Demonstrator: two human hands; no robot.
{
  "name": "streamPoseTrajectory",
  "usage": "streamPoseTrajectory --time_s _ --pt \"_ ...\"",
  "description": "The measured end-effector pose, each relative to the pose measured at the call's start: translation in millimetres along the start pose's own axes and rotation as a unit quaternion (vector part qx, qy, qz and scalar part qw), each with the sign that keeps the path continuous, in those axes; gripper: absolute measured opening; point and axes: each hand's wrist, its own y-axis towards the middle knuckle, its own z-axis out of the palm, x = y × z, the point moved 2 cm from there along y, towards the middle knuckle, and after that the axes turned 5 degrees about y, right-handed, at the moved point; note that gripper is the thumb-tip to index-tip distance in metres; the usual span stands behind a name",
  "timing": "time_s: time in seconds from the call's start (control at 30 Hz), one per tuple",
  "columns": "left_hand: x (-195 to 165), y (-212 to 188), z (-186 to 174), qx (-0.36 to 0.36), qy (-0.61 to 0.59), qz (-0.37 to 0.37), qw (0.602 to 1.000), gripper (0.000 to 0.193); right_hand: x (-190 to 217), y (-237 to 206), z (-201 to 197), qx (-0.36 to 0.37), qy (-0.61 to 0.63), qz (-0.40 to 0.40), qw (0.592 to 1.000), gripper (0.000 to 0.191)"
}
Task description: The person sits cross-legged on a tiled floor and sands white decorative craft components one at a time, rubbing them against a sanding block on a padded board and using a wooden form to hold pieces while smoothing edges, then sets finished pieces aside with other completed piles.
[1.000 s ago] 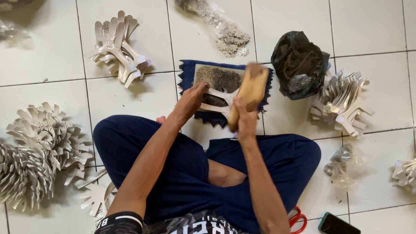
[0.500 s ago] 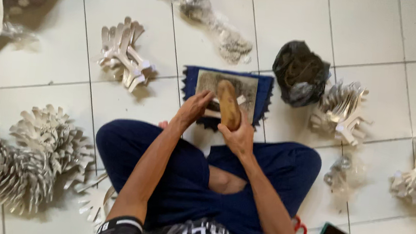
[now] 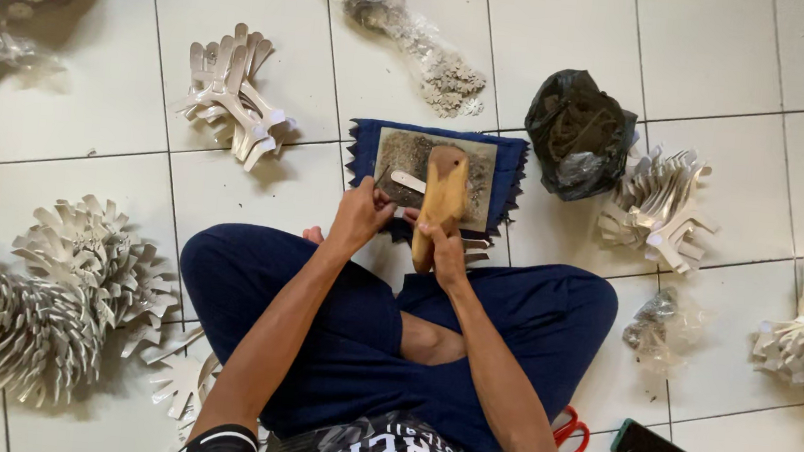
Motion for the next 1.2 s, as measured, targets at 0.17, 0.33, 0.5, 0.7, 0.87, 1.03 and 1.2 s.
streamPoseTrajectory --time_s 0.17,0.33,0.5,0.7,0.87,1.03,1.2 --pt "4.7 -0.7 1.8 0.038 0.013 0.080 0.996 0.031 4.3 1.7 -0.6 0.040 0.095 0.014 0.995 0.063" --pt "2.1 5.0 8.7 0.022 -0.007 0.104 0.994 0.026 8.5 1.2 -1.2 0.051 0.110 -0.014 0.993 0.070" --pt "-8.9 11.0 7.3 -0.015 0.047 0.152 0.987 0.024 11.3 8.0 -1.0 0.077 0.136 0.012 0.988 0.072" --pt "-22.9 1.0 -21.1 -0.084 -0.066 0.004 0.994 0.012 8.7 8.6 0.4 0.074 0.153 0.028 0.985 0.074" --pt "-39.2 -7.8 -28.9 -0.117 -0.058 0.120 0.984 0.015 2.7 5.2 6.2 0.093 0.135 0.003 0.987 0.075" --pt "-37.5 -4.4 -20.1 -0.058 -0.129 0.091 0.986 0.015 1.5 4.8 7.2 0.082 0.122 -0.005 0.989 0.075" --pt "-24.7 -0.4 -12.7 -0.001 -0.143 0.026 0.989 0.011 2.7 5.3 8.3 0.086 0.137 -0.006 0.987 0.075"
